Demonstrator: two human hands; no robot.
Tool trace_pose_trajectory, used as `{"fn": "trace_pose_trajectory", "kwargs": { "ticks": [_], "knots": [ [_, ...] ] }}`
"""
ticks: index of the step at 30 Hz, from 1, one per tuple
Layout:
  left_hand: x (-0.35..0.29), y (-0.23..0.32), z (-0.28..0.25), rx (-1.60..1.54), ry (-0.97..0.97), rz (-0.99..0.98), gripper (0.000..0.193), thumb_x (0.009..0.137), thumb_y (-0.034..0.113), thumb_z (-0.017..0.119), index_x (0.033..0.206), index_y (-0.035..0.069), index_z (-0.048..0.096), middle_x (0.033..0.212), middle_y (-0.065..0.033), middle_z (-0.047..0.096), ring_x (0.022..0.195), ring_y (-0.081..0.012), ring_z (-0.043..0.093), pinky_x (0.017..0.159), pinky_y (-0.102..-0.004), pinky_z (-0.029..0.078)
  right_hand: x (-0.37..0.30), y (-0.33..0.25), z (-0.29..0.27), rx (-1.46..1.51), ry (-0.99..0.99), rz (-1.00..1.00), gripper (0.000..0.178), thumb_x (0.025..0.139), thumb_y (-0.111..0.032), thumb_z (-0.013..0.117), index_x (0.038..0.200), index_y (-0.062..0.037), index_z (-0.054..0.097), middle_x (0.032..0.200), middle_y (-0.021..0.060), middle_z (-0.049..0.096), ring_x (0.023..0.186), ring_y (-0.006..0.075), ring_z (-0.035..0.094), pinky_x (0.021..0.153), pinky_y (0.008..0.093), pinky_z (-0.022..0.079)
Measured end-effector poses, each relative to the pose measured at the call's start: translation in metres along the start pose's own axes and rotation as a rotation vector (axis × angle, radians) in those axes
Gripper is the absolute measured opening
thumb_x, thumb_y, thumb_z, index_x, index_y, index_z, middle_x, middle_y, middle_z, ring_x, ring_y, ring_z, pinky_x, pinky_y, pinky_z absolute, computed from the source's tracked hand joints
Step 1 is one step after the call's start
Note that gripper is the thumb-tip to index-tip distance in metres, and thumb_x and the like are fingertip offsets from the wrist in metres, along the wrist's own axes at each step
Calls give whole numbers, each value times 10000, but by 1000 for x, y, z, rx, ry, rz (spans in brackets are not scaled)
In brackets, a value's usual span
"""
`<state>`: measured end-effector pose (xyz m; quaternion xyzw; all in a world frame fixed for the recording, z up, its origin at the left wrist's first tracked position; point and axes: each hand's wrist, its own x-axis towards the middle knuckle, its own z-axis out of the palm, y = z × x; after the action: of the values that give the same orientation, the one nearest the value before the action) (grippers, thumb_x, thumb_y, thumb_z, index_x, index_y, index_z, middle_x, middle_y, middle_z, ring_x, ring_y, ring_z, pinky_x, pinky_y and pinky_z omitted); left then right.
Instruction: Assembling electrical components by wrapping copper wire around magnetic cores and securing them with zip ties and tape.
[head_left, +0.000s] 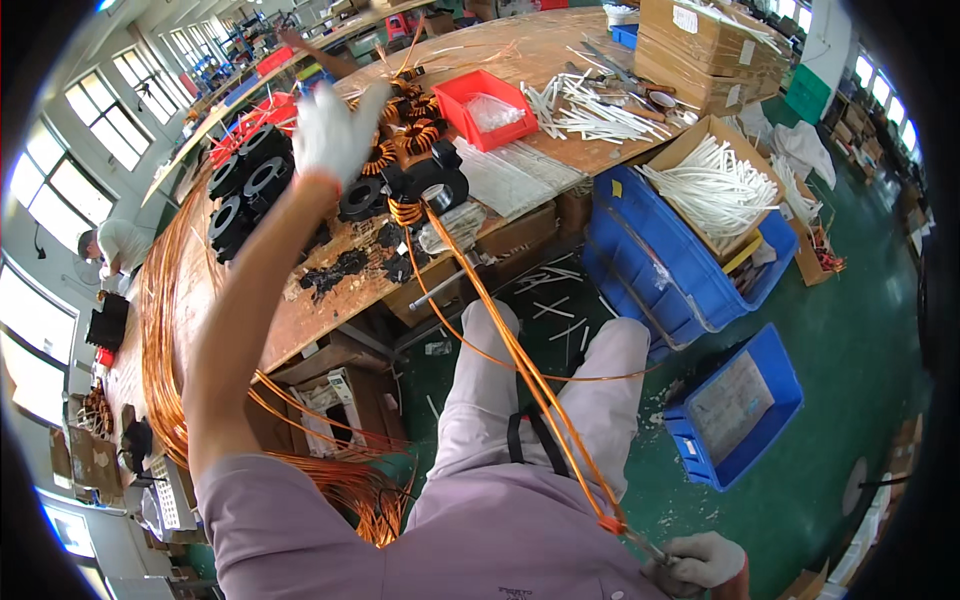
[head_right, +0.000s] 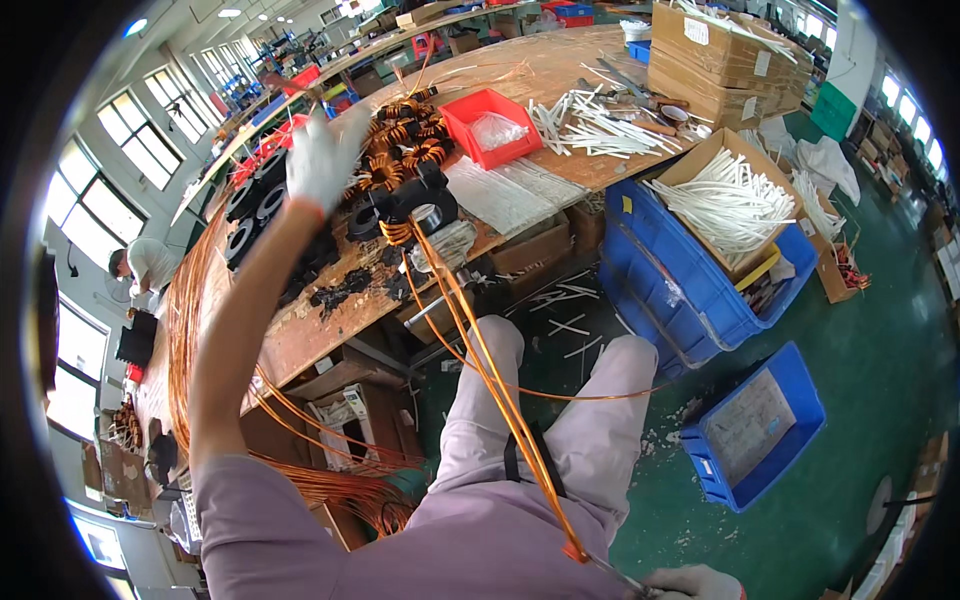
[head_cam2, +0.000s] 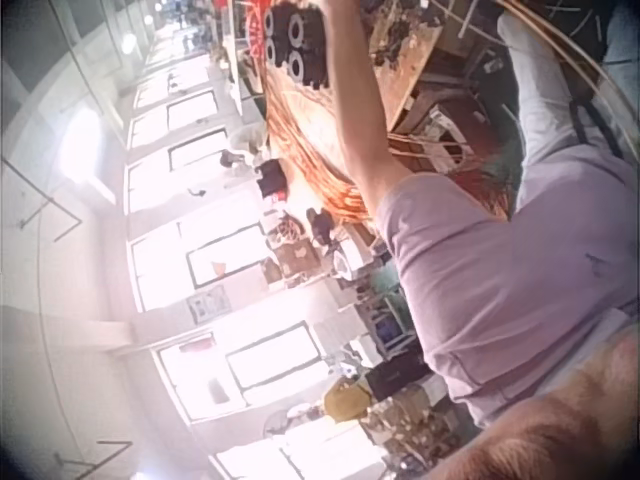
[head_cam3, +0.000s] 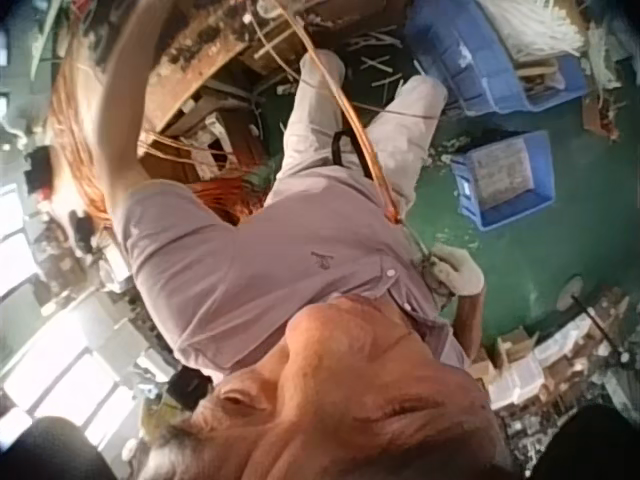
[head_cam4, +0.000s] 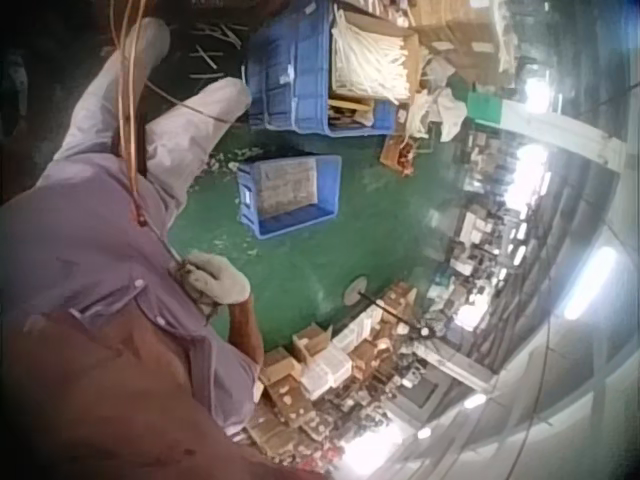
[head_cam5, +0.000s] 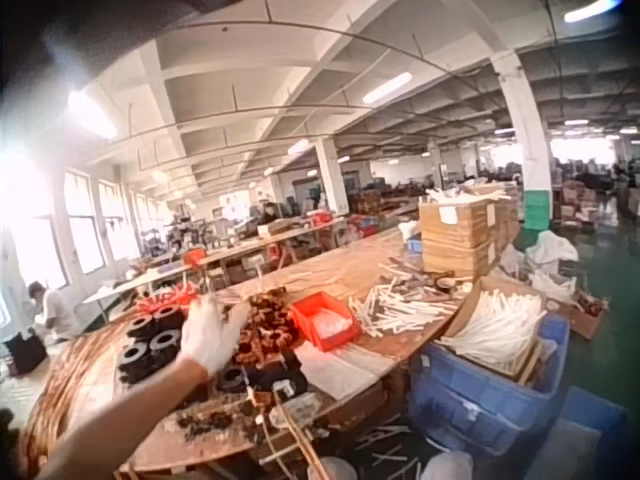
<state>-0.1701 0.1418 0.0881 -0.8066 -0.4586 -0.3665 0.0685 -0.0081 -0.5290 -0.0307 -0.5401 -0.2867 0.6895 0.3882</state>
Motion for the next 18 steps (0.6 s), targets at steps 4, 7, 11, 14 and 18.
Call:
{"fn": "trace_pose_trajectory", "kwargs": {
  "ticks": [4,7,11,14,18],
  "knots": [
    [-127,13,-17,-125,-99,942,672,955,574,719,1246,-29,668,1284,-262,666,1269,-444,622,1025,-571,518,6,16,-3,213,-196,-319,499,1080,-467,619,1165,19,696,769,2,629,598,100,551,510,289,416],
    [-131,29,-12,-258,-390,832,440,988,411,756,1091,-12,696,991,-229,707,967,-389,738,814,-493,576,43,13,-13,541,-453,-699,353,1104,-351,563,1095,-16,674,767,12,621,582,113,548,492,298,420],
    [-35,54,-17,-1046,-349,-123,573,1083,502,650,789,11,621,675,-56,594,626,-122,559,589,-327,493,140,-13,-29,682,-307,-797,240,1098,-295,600,1054,-72,676,706,-9,581,535,125,531,485,303,424],
    [21,25,34,-1098,-308,-346,593,1082,586,589,751,95,543,588,-34,525,431,-149,468,391,-346,343,256,-182,22,217,109,10,429,1116,-371,636,1401,-50,638,713,-29,569,533,71,493,489,250,390],
    [33,-8,111,-1411,-374,-590,579,1080,597,593,742,143,470,595,23,407,431,-120,372,394,-318,274,420,-173,26,-106,262,-838,457,1151,-151,531,1579,8,497,963,33,699,748,85,635,669,236,504]
  ]
}}
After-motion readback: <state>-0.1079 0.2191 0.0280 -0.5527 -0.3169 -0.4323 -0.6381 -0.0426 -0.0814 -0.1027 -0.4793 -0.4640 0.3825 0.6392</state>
